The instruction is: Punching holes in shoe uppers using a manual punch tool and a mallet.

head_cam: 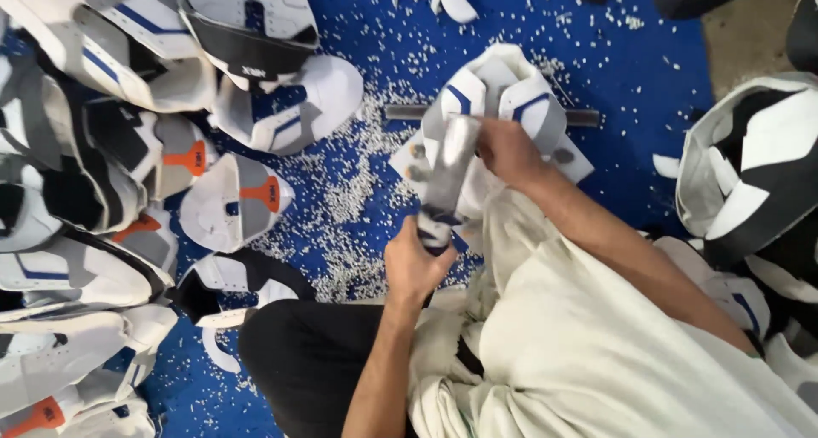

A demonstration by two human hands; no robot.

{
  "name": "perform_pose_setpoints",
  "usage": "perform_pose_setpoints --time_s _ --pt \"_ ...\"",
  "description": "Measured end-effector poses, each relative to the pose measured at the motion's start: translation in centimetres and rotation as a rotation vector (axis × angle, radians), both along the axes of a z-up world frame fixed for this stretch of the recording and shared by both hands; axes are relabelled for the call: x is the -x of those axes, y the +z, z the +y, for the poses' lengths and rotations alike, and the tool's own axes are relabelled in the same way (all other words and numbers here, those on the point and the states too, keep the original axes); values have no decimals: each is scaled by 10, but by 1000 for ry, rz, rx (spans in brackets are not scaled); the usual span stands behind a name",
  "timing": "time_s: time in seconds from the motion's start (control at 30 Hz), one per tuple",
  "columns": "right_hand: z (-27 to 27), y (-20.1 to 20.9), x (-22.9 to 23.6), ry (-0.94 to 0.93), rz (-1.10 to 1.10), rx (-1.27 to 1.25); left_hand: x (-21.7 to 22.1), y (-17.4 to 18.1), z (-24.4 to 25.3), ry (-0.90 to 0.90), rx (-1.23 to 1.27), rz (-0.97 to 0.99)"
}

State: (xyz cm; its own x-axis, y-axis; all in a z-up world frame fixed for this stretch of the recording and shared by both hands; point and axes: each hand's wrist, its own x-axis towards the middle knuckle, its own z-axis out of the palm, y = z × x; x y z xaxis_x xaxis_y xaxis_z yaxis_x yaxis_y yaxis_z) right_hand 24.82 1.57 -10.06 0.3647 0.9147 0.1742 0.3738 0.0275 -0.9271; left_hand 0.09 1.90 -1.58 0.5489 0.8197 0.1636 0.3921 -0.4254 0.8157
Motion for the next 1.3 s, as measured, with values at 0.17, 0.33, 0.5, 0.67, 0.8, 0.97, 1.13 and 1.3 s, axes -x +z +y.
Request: perform_pose_setpoints --time_s 0.17,0.33,0.5,0.67,0.8,0.97,1.13,1.3 --pt "18 -21 -20 -147 617 78 -11 66 -5 72 257 155" --pt "18 5 -14 -126 446 51 -17 31 10 42 -29 -160" --pt "6 1 -12 55 -245 132 -7 2 5 -16 88 418" --pt "32 -10 -43 -169 743 88 -17 78 4 73 166 70" --pt "29 -8 -31 -122 673 1 -25 55 13 -26 41 -244" --pt "9 3 -17 16 -270 105 -19 1 14 11 88 363" --pt "43 -9 -56 -177 694 -61 -13 66 8 106 226 112" --pt "43 -5 -46 -154 558 111 -15 131 17 105 85 -13"
